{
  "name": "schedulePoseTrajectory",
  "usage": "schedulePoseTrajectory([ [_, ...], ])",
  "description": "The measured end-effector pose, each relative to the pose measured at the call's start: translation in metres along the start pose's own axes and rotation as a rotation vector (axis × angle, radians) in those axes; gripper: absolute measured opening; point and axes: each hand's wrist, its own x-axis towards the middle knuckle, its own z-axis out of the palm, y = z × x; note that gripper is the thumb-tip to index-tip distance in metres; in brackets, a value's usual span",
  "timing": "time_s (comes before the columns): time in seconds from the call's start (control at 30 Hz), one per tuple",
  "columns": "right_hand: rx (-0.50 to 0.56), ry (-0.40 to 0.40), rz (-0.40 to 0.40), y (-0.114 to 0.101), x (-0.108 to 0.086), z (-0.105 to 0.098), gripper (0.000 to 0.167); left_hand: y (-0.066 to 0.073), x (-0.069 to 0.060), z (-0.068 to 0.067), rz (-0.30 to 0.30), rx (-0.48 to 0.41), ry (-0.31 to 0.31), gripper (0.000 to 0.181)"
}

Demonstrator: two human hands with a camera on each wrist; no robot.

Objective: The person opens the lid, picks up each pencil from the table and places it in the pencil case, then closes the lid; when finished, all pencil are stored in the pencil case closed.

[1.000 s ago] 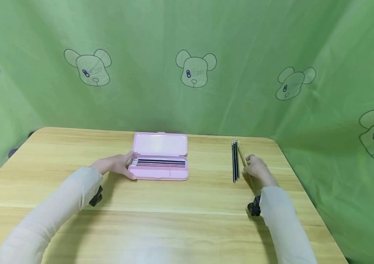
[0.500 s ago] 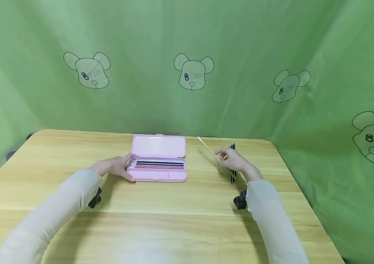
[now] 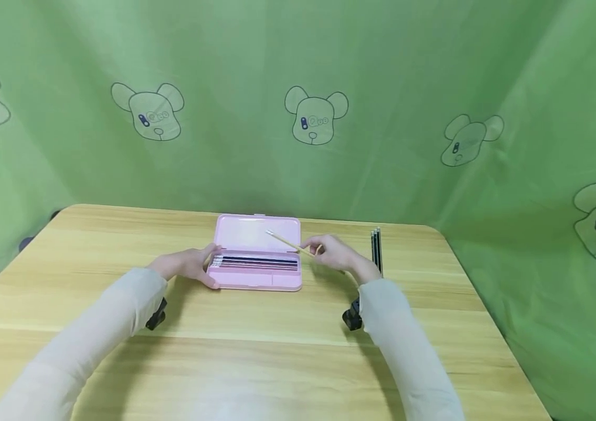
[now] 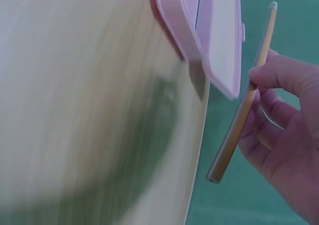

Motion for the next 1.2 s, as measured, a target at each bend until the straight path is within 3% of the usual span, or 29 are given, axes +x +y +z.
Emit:
schedulePoseTrajectory([
  [0.13, 0.0, -0.048, -0.038, -0.011, 0.013, 0.014, 0.037, 0.002, -0.001, 0.0, 0.0, -0.001, 0.007, 0.093],
  [0.37, -0.111, -0.093, -0.136, -0.033, 0.037, 0.035, 0.036, 0.003, 0.0, -0.002, -0.017, 0.016, 0.004, 0.097],
  [0.67, -0.193, -0.041, -0.146, -0.035, 0.056, 0.056, 0.037, 0.001, 0.004, 0.0, -0.019, 0.013, 0.003, 0.095],
  [0.93, -0.168, -0.035, -0.114, -0.03, 0.064, 0.069, 0.035, 0.0, 0.001, 0.001, -0.031, 0.008, 0.003, 0.098],
  [1.2, -0.17, -0.033, -0.142, -0.034, 0.068, 0.071, 0.033, 0.001, 0.001, -0.002, -0.033, 0.013, 0.004, 0.095],
])
